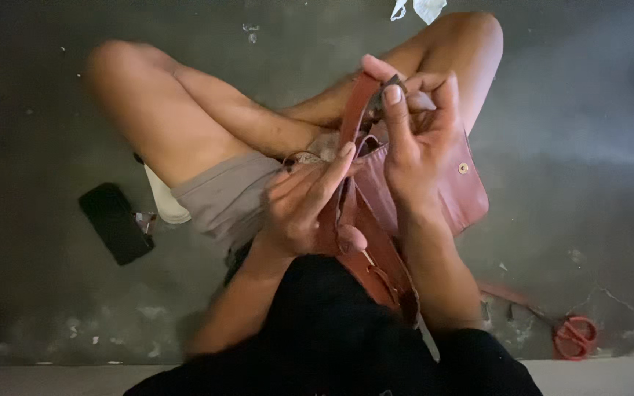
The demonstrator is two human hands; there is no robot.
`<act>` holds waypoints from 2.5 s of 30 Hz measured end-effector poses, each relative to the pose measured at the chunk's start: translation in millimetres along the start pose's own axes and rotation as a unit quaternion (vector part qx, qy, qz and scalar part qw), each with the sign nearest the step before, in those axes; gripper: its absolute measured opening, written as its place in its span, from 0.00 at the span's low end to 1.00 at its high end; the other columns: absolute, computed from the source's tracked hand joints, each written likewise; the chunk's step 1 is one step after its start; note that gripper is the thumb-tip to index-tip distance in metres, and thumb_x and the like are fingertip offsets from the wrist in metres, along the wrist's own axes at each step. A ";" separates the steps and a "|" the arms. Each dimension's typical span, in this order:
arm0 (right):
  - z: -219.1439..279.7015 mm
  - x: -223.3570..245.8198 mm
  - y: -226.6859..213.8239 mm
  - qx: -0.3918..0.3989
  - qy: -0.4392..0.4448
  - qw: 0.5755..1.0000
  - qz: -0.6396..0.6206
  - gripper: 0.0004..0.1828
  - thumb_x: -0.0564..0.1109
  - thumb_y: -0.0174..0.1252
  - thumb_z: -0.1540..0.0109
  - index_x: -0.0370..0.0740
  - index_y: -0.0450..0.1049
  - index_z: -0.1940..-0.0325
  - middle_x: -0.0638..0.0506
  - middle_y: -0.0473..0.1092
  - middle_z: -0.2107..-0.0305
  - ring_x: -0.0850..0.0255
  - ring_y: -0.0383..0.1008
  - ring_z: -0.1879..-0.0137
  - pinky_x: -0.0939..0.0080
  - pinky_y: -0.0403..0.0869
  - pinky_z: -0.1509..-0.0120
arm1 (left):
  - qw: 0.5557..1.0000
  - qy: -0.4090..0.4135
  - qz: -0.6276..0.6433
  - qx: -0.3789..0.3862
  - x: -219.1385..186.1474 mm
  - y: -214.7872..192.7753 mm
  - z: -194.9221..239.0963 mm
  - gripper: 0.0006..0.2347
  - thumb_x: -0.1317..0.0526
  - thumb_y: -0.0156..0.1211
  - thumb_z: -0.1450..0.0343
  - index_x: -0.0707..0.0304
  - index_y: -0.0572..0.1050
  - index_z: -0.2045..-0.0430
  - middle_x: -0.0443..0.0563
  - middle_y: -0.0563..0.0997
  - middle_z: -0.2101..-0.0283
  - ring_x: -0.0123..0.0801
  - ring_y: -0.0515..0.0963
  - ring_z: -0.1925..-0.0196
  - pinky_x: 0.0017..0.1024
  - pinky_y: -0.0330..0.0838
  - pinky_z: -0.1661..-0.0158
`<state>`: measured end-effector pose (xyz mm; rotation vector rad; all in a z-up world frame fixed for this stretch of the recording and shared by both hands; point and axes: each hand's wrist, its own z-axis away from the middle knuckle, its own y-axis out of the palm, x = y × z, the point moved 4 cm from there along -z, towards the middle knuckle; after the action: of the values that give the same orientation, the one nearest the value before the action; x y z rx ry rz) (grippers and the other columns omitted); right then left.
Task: The person sits cross-legged on the floor and uses a small metal tool to scrape the edge of a pink leather bag strap. The person holds the strap with one hand and scrapes along its edge with the other, occasionally adjusting the strap's position.
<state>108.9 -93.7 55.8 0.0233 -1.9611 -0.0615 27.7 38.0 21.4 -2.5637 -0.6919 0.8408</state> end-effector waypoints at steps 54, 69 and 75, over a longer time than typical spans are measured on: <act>-11.0 -3.6 22.8 0.115 -0.139 0.949 0.257 0.15 0.47 0.49 0.27 0.42 0.64 0.38 0.45 0.74 0.54 0.48 0.79 0.46 0.56 0.76 0.38 | 0.964 -0.128 -0.229 0.047 5.9 -28.4 -19.2 0.17 0.66 0.42 0.19 0.66 0.86 0.62 0.56 0.83 0.67 0.49 0.78 0.68 0.41 0.66 0.66; 4.5 -18.3 -25.8 0.032 0.082 0.987 -0.136 0.10 0.37 0.71 0.42 0.34 0.77 0.60 0.49 0.73 0.77 0.68 0.74 0.75 0.72 0.73 0.76 | 0.990 -0.121 -0.047 -0.048 15.2 35.5 -32.4 0.15 0.60 0.48 0.21 0.73 0.76 0.48 0.63 0.83 0.58 0.53 0.84 0.59 0.39 0.78 0.55; 15.0 -45.9 -43.0 0.040 0.147 0.982 -0.108 0.19 0.38 0.77 0.48 0.35 0.80 0.55 0.49 0.78 0.68 0.66 0.81 0.61 0.68 0.84 0.57 | 0.990 -0.110 -0.059 -0.066 9.1 34.9 -46.1 0.17 0.61 0.48 0.24 0.75 0.75 0.47 0.63 0.84 0.56 0.51 0.85 0.56 0.38 0.77 0.50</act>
<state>112.0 -134.0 5.4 0.2827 -1.6578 -0.1155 74.7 6.3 36.0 -2.5374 -0.9836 1.0810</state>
